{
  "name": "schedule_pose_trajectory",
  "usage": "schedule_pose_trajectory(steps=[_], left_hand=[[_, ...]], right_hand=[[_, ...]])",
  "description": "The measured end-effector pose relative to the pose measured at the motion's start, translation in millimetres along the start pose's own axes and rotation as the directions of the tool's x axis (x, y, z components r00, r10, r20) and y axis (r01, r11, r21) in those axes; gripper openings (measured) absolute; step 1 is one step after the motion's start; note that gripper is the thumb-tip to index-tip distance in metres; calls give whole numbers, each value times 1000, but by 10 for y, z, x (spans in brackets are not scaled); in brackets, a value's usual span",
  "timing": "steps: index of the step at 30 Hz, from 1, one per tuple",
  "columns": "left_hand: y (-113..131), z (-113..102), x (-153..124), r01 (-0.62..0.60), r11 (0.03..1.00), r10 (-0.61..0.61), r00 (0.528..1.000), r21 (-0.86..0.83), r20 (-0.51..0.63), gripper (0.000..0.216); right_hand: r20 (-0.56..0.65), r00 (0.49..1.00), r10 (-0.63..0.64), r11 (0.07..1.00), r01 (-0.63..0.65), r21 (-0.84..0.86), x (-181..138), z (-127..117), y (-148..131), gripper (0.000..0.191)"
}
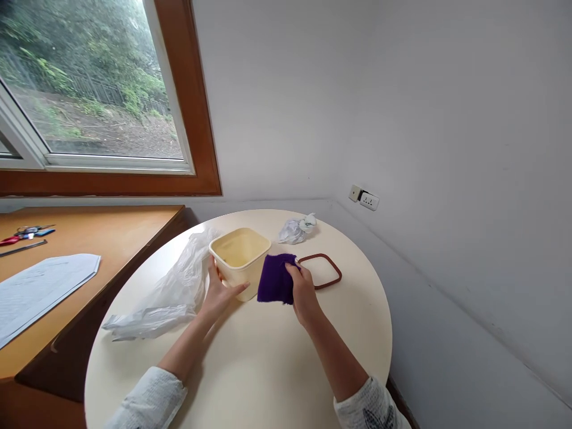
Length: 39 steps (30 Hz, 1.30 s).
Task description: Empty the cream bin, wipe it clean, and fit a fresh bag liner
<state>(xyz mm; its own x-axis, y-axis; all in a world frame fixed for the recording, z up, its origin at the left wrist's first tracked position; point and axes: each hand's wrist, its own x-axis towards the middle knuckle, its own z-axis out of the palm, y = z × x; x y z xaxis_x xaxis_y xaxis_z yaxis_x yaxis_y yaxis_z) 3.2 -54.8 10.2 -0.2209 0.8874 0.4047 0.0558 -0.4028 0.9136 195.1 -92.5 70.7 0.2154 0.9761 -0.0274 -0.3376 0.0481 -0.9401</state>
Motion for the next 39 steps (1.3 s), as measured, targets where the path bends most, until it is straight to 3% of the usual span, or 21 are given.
schedule_pose_trajectory(steps=[2,4,7,9,11,17,22,24,32,35,39], left_hand=[[7,-8,9,3,1000,-2,1000,29,-22,109],[23,-18,18,1,997,1,1000,75,-31,109],[41,-29,30,-46,988,48,999,150,-12,105],[38,-30,37,-94,975,97,995,204,-8,99],[20,-30,42,-119,955,130,991,273,-19,94],[-91,-54,57,-137,898,173,984,419,-48,83],[-121,-67,62,-136,863,169,985,486,-24,71],[-116,-66,55,-132,859,163,986,494,-21,68],[-112,-86,-19,-22,860,70,995,510,-75,58],[-77,-81,-47,46,877,10,994,478,-113,50],[-32,-52,-68,108,928,-85,993,358,-79,45]], right_hand=[[-55,996,71,996,-68,58,51,-92,-19,34],[-121,992,45,999,-41,36,175,-232,-35,38],[-212,960,-181,935,101,-340,435,-465,-3,45],[-154,939,-309,793,165,-586,595,-578,78,47],[-73,935,-348,689,202,-696,703,-635,206,44],[104,942,-320,464,251,-850,690,-637,666,29],[286,912,-293,84,323,-943,647,-722,815,47],[316,897,-308,10,335,-942,669,-768,827,52],[295,899,-322,-4,311,-950,656,-795,798,59],[292,885,-362,77,341,-937,599,-742,762,61],[292,848,-442,243,426,-871,495,-624,741,60]])
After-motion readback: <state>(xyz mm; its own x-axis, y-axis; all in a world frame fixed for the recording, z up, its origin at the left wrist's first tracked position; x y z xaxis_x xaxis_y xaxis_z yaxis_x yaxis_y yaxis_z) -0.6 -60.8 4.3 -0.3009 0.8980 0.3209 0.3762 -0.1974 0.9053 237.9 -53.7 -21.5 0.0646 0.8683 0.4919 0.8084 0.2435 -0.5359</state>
